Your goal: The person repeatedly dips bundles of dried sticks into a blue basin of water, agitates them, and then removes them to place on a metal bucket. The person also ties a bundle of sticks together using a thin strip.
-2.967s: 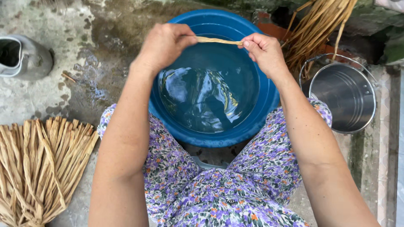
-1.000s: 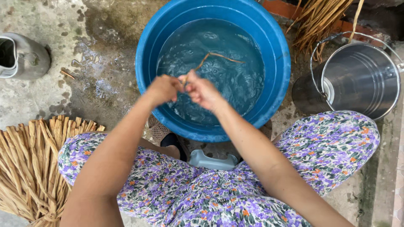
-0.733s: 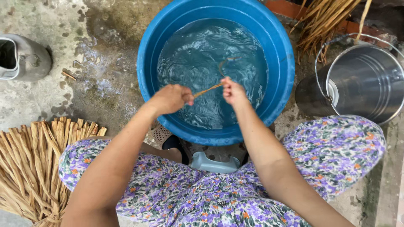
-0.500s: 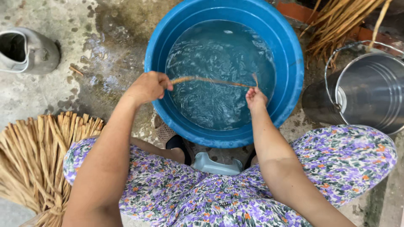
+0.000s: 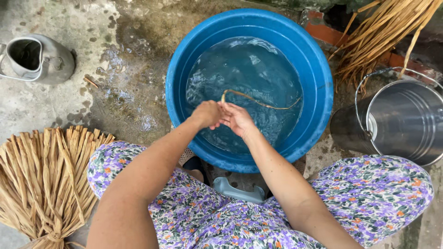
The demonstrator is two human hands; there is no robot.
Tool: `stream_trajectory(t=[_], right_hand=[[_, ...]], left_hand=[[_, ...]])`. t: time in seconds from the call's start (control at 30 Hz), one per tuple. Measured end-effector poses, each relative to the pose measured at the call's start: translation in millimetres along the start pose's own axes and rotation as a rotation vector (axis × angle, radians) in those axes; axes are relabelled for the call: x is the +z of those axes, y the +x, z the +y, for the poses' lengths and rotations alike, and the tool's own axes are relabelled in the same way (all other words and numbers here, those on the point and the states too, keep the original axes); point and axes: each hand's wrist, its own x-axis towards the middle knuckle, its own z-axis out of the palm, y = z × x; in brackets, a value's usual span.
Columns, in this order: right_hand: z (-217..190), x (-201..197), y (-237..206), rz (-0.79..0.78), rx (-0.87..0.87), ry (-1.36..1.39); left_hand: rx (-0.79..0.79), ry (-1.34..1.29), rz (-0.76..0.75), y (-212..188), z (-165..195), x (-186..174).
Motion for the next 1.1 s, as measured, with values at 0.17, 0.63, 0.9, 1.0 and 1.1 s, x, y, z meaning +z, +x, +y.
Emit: stream_trajectory(t=[0.17, 0.63, 0.9, 1.0, 1.1], right_hand=[[5.5, -36.2, 11.5, 0.243, 0.095, 0.119], [-11.8, -108.1, -13.4, 0.806, -0.033, 0.113], [28.2, -88.0, -1.1, 0.546, 0.061, -0.566], [29.1, -94.9, -8.7, 0.581, 0.063, -0.677], [28.7, -93.5, -15.3, 0.638, 0.154, -0.764]], left_hand=[[-0.002, 0.105, 0.0, -8.8, 15.8, 13.2], [-0.038, -0.006, -0.011, -10.3, -38.0, -22.2], [-0.149, 0.125, 0.452, 80.4, -69.3, 63.2], [-0.155, 0.188, 0.3, 75.7, -67.9, 119.6], [-0.112, 0.344, 0.136, 75.2, -59.8, 137.5]])
